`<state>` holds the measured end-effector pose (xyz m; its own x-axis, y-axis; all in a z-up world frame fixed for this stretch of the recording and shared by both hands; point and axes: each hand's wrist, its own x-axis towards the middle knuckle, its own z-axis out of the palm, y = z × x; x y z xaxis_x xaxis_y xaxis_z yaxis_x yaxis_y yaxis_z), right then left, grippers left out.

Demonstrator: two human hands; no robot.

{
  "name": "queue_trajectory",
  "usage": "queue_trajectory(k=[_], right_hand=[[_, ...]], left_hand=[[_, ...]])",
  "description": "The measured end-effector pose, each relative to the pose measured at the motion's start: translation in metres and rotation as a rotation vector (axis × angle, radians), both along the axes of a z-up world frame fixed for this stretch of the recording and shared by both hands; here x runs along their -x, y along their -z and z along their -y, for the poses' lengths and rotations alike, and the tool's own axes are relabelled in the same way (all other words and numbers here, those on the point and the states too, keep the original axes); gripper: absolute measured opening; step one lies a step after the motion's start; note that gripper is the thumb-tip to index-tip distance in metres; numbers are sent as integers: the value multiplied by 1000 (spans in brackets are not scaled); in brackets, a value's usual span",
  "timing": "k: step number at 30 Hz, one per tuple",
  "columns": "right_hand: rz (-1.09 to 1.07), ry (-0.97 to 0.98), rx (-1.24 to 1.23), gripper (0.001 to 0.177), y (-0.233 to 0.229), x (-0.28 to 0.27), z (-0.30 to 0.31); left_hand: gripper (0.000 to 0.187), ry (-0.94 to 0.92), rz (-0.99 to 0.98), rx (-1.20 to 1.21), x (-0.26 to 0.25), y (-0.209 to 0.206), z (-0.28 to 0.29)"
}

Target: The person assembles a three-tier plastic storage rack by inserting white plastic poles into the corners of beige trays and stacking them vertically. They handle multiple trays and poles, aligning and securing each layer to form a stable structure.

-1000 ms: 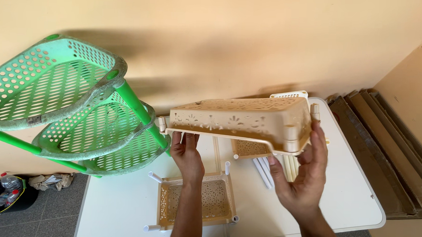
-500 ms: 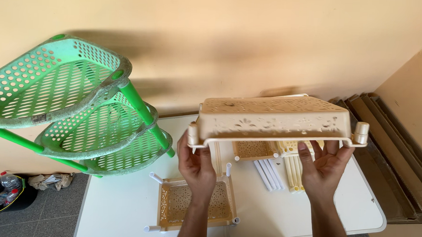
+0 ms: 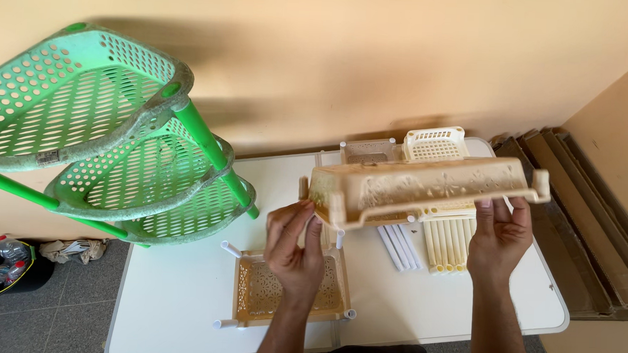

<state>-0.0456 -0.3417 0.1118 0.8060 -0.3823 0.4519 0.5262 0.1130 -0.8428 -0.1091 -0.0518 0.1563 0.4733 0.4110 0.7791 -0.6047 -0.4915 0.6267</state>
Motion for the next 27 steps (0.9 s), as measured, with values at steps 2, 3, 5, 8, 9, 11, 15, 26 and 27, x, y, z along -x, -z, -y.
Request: queue_trajectory(k=[2, 3, 5, 8, 9, 11, 15, 26, 27], right_hand=[[-2, 0, 28, 30, -13, 3, -4], [-2, -1, 41, 30, -19, 4, -6], [-1, 13, 85, 31, -28, 7, -10], [-20, 12, 172, 30, -32, 11, -11], [-30, 7, 204, 30, -32, 12, -10], [-96, 24, 296, 33, -30, 14, -10], [-71, -55, 455, 31, -21, 19, -22], [-549, -583, 305, 55, 4, 48, -87], [-568, -591, 316, 55, 7, 50, -92]], left_hand=[[26, 4, -37, 30, 1, 0, -7], [26, 18, -51, 52, 1, -1, -9], [27, 50, -94, 104, 1, -4, -13], [29, 101, -158, 147, 3, -8, -24], [30, 113, -167, 133, 2, -10, -29], [30, 99, -226, 118, 6, -13, -41], [30, 36, -367, 86, 18, -18, -75], [41, 61, -825, 389, 81, -5, -150], [42, 42, -850, 393, 84, 0, -153]])
